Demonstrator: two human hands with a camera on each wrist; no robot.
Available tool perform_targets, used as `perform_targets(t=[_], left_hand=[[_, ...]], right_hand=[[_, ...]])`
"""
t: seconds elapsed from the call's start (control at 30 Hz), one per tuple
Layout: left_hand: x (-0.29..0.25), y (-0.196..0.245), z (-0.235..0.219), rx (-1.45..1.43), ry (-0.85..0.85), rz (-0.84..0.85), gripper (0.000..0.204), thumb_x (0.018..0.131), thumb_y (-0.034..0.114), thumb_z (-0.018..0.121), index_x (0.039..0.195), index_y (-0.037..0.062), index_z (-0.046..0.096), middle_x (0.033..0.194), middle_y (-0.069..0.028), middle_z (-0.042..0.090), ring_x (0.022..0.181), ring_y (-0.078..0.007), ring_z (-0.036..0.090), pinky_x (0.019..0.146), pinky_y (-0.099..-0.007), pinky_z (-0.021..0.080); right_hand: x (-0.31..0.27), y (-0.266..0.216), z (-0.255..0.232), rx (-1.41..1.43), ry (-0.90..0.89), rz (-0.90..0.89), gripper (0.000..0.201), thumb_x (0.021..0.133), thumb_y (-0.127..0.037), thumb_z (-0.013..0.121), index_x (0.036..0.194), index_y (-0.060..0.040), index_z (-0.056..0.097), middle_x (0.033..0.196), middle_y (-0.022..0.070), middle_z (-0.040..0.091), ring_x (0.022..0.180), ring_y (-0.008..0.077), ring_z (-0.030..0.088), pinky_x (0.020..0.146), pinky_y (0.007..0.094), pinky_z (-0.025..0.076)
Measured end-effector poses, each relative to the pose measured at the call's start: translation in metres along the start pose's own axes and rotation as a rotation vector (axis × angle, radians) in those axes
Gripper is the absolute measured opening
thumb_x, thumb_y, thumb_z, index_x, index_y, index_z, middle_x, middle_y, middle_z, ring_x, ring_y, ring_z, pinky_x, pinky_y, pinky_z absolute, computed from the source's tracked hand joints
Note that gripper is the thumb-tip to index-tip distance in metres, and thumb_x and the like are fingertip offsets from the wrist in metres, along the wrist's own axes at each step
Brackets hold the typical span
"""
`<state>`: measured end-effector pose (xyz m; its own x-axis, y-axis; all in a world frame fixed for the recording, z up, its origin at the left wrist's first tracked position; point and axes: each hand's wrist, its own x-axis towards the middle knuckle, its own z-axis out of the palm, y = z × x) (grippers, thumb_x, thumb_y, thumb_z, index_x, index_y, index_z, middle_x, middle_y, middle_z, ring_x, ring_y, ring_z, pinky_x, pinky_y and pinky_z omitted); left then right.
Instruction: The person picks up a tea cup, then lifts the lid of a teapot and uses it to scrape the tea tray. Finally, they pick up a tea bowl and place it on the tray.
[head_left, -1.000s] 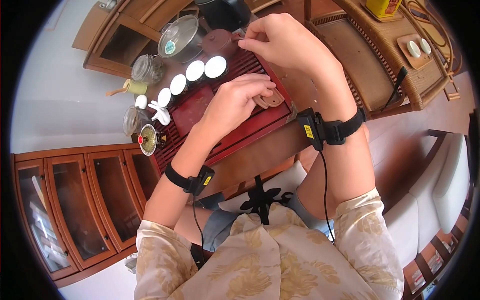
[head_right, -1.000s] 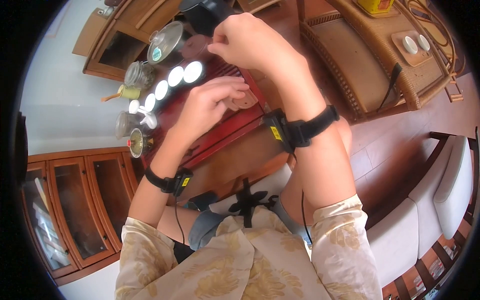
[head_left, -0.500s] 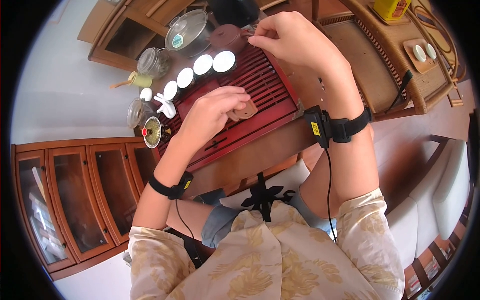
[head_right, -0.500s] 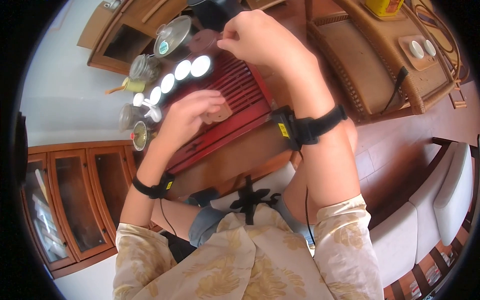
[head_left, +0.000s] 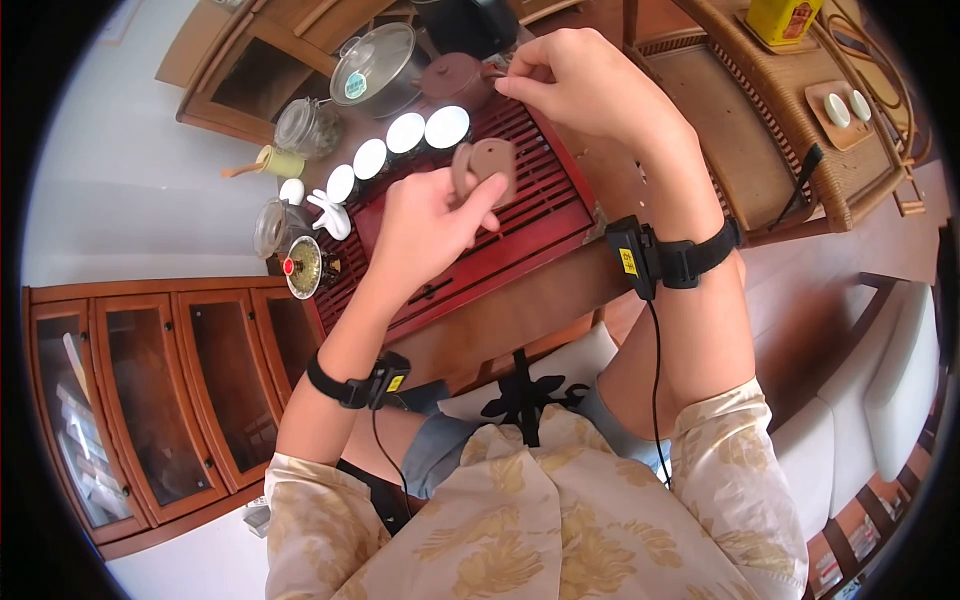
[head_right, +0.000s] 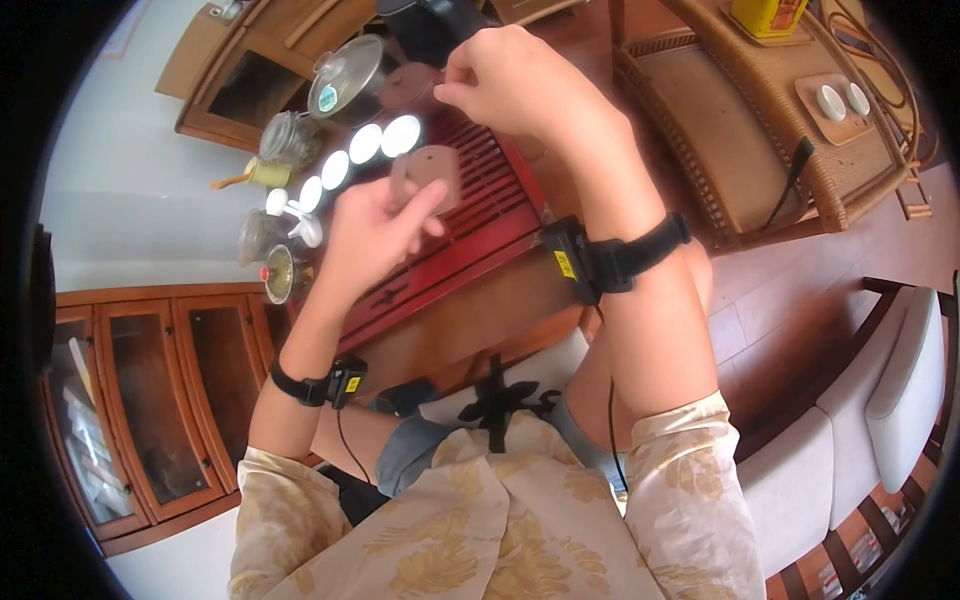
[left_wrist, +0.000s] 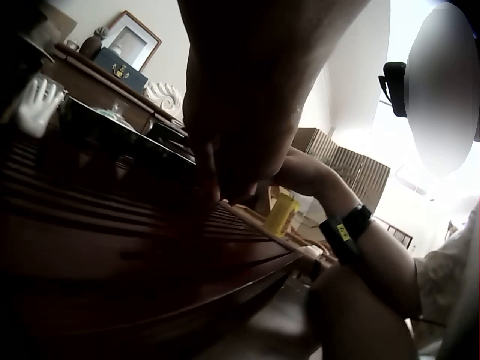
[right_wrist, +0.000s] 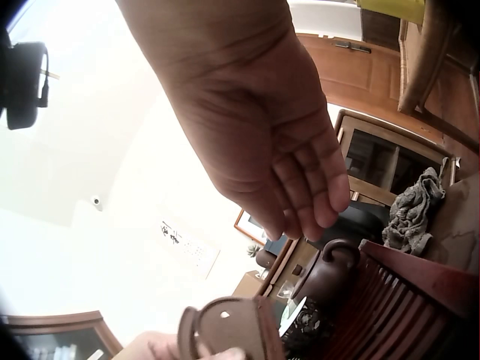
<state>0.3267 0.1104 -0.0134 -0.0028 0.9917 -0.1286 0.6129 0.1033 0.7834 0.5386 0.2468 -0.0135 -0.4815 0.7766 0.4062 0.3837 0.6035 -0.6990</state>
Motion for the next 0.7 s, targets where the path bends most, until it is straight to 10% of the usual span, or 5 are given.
perform_targets(t=[0.07, 0.7], left_hand=[[0.011, 0.015, 0.011, -0.232, -0.129, -0.209, 0.036, 0.105, 0.033, 0.075, 0.105, -0.003, 0.078, 0.073, -0.0086, 0.075, 0.051, -0.0098, 0.058, 0.049, -0.0273, 0.044], [-0.01, -0.013, 0.008, -0.179, -0.039, -0.327, 0.033, 0.106, 0.027, 0.072, 0.094, -0.0037, 0.074, 0.069, -0.0095, 0.074, 0.046, -0.0074, 0.052, 0.044, -0.0259, 0.038]], right_hand=[[0.0, -0.002, -0.002, -0.007, -0.012, 0.008, 0.027, 0.098, -0.025, 0.079, 0.1, 0.0019, 0.08, 0.078, 0.0188, 0.075, 0.071, 0.0316, 0.073, 0.073, 0.0406, 0.059], [-0.001, -0.002, 0.001, -0.015, 0.01, 0.021, 0.029, 0.098, -0.026, 0.079, 0.101, 0.0027, 0.08, 0.08, 0.0202, 0.075, 0.074, 0.0331, 0.074, 0.075, 0.0411, 0.059]])
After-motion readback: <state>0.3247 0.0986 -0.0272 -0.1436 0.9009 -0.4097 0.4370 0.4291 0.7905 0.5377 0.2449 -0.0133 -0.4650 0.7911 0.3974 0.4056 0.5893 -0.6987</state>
